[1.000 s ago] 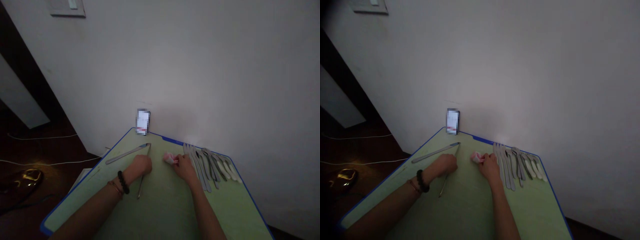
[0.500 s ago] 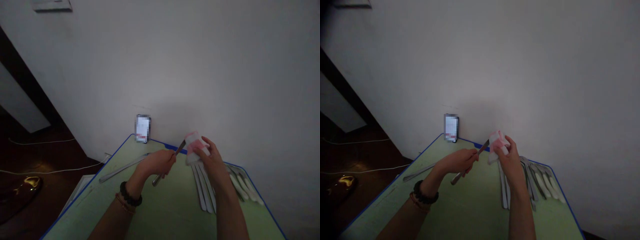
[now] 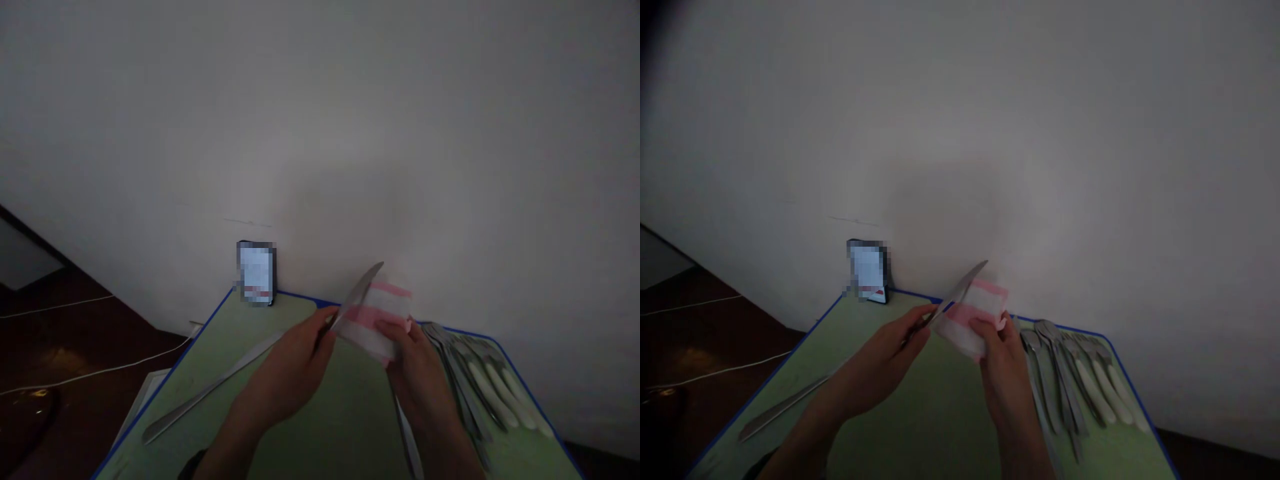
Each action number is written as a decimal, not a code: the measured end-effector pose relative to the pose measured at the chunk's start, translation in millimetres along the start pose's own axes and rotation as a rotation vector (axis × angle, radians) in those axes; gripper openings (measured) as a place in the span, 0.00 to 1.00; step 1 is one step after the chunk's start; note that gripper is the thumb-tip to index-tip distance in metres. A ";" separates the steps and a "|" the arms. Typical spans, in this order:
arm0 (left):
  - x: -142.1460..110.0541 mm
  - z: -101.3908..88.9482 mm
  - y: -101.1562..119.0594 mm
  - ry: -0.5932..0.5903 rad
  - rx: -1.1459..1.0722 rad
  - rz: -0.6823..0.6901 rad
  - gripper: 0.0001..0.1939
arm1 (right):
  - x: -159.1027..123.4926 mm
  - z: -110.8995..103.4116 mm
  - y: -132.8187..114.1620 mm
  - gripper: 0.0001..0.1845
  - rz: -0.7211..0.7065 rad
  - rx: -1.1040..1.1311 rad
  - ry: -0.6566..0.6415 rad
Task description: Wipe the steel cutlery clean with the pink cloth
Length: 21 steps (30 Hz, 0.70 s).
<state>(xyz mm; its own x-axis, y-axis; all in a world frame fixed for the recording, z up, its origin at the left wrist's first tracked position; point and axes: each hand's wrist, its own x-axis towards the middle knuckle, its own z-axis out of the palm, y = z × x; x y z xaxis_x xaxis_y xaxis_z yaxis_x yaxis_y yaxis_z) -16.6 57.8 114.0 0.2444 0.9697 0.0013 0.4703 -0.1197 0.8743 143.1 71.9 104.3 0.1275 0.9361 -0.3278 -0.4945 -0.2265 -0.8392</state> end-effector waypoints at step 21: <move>-0.1 14.0 13.1 -0.090 0.007 -0.124 0.18 | -0.3 -5.0 -14.9 0.04 -0.076 0.317 -0.101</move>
<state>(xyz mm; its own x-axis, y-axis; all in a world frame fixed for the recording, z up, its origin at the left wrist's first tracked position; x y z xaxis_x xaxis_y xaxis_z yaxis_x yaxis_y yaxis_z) 1.4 53.2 118.6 0.2589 0.9542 -0.1498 0.5075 -0.0024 0.8616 154.7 73.6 114.7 0.0957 0.9727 -0.2116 -0.7316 -0.0755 -0.6776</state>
